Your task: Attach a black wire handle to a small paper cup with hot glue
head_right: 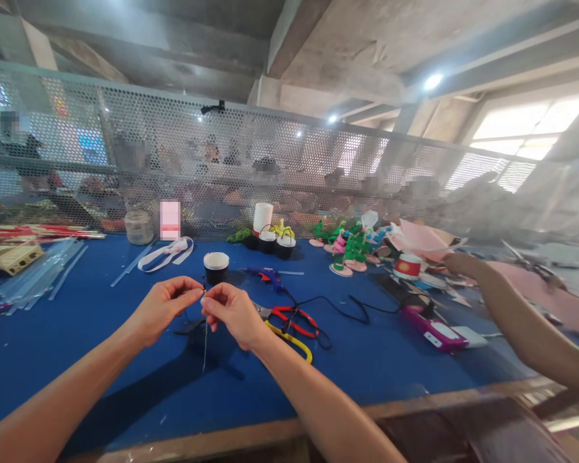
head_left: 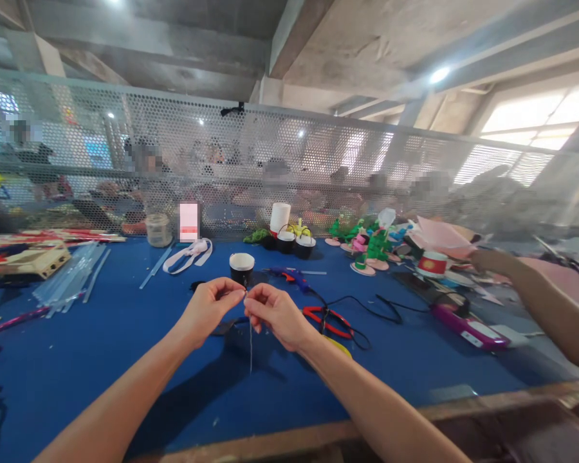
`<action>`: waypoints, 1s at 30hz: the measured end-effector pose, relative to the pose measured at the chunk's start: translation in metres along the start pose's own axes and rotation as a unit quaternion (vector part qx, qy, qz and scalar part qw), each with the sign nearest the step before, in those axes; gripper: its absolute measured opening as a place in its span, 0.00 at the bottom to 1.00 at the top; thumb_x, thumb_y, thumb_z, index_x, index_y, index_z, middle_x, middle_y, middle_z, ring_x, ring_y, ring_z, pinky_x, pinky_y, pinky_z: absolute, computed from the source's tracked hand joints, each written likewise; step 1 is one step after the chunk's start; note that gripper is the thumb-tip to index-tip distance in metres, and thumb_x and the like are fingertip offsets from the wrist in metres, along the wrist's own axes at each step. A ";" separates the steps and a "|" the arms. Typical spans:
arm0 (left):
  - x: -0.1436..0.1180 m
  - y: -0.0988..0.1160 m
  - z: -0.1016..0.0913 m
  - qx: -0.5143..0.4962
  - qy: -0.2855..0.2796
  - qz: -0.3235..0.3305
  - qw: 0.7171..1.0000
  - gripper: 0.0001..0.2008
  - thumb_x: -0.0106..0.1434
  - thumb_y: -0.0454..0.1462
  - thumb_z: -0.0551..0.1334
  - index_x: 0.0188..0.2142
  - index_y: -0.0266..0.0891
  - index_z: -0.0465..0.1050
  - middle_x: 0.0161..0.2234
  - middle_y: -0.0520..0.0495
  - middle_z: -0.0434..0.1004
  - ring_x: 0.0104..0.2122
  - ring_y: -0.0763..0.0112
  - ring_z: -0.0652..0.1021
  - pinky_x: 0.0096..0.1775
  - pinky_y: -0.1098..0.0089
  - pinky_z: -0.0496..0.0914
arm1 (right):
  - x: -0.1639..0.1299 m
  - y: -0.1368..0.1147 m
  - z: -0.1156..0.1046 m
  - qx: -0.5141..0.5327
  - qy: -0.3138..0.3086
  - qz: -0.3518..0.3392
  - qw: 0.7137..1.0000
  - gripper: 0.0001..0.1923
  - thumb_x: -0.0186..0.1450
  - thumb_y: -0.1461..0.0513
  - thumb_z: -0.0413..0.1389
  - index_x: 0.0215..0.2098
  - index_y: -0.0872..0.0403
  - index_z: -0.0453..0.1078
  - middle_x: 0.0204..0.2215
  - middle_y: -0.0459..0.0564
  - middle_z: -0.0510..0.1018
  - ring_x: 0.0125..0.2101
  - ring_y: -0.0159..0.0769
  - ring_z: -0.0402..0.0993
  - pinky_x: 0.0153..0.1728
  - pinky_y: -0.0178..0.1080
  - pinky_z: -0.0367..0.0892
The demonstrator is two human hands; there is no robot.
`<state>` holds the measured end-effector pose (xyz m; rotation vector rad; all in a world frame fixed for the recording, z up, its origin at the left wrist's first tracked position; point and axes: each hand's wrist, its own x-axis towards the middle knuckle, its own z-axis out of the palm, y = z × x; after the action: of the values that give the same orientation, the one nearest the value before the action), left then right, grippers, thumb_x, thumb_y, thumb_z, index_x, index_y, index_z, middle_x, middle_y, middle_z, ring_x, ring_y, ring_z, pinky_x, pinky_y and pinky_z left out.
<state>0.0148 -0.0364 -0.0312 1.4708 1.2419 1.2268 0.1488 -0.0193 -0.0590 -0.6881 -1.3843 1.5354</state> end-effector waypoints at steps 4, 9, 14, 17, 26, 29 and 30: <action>-0.001 -0.001 0.003 -0.008 0.009 0.008 1.000 0.09 0.45 0.39 0.62 0.22 0.35 0.67 0.19 0.56 0.66 0.21 0.79 0.65 0.24 0.76 0.59 | -0.001 0.002 0.002 -0.025 0.007 -0.010 1.000 0.12 0.48 0.59 0.58 0.23 0.57 0.61 0.16 0.40 0.68 0.15 0.22 0.62 0.14 0.28 0.59; -0.002 0.001 0.003 -0.010 0.016 0.010 1.000 0.09 0.44 0.39 0.63 0.20 0.35 0.66 0.17 0.56 0.65 0.19 0.81 0.63 0.22 0.77 0.57 | 0.000 -0.001 -0.002 -0.078 -0.016 -0.033 0.996 0.11 0.49 0.59 0.58 0.24 0.57 0.62 0.17 0.40 0.68 0.16 0.24 0.64 0.17 0.30 0.62; -0.003 0.005 0.000 -0.050 -0.069 -0.067 0.994 0.12 0.42 0.41 0.64 0.18 0.35 0.64 0.12 0.60 0.56 0.14 0.85 0.54 0.18 0.76 0.46 | 0.001 -0.012 -0.014 -0.028 -0.033 -0.069 0.997 0.13 0.52 0.57 0.56 0.34 0.56 0.66 0.23 0.44 0.69 0.22 0.25 0.64 0.19 0.30 0.61; -0.005 0.004 0.000 -0.092 -0.139 -0.111 0.980 0.14 0.42 0.42 0.64 0.17 0.35 0.61 0.11 0.61 0.53 0.13 0.85 0.51 0.18 0.75 0.42 | -0.001 -0.014 -0.015 -0.009 -0.084 -0.043 0.995 0.12 0.53 0.56 0.55 0.33 0.55 0.68 0.21 0.42 0.67 0.19 0.22 0.61 0.19 0.29 0.58; -0.002 0.001 -0.001 -0.076 -0.152 -0.130 0.977 0.14 0.43 0.41 0.64 0.17 0.36 0.60 0.11 0.61 0.50 0.13 0.85 0.50 0.18 0.74 0.41 | 0.001 -0.011 -0.011 -0.005 -0.031 0.005 0.999 0.12 0.46 0.57 0.60 0.20 0.57 0.65 0.16 0.39 0.65 0.13 0.20 0.56 0.15 0.29 0.51; -0.002 0.002 -0.002 -0.071 -0.149 -0.131 0.978 0.12 0.42 0.40 0.64 0.20 0.35 0.63 0.12 0.60 0.53 0.13 0.85 0.50 0.18 0.75 0.42 | 0.002 -0.010 -0.012 -0.012 -0.010 0.001 1.000 0.12 0.46 0.57 0.60 0.20 0.57 0.64 0.15 0.39 0.65 0.13 0.20 0.56 0.15 0.29 0.50; -0.001 0.002 -0.003 -0.070 -0.150 -0.132 0.977 0.11 0.42 0.40 0.64 0.21 0.35 0.65 0.13 0.60 0.54 0.13 0.85 0.51 0.18 0.75 0.42 | 0.002 -0.010 -0.012 -0.013 -0.006 0.000 1.000 0.12 0.46 0.57 0.60 0.20 0.58 0.64 0.15 0.39 0.65 0.13 0.20 0.57 0.15 0.29 0.50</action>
<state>0.0124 -0.0381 -0.0291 1.2848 1.0824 0.8612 0.1613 -0.0123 -0.0514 -0.6968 -1.4152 1.5256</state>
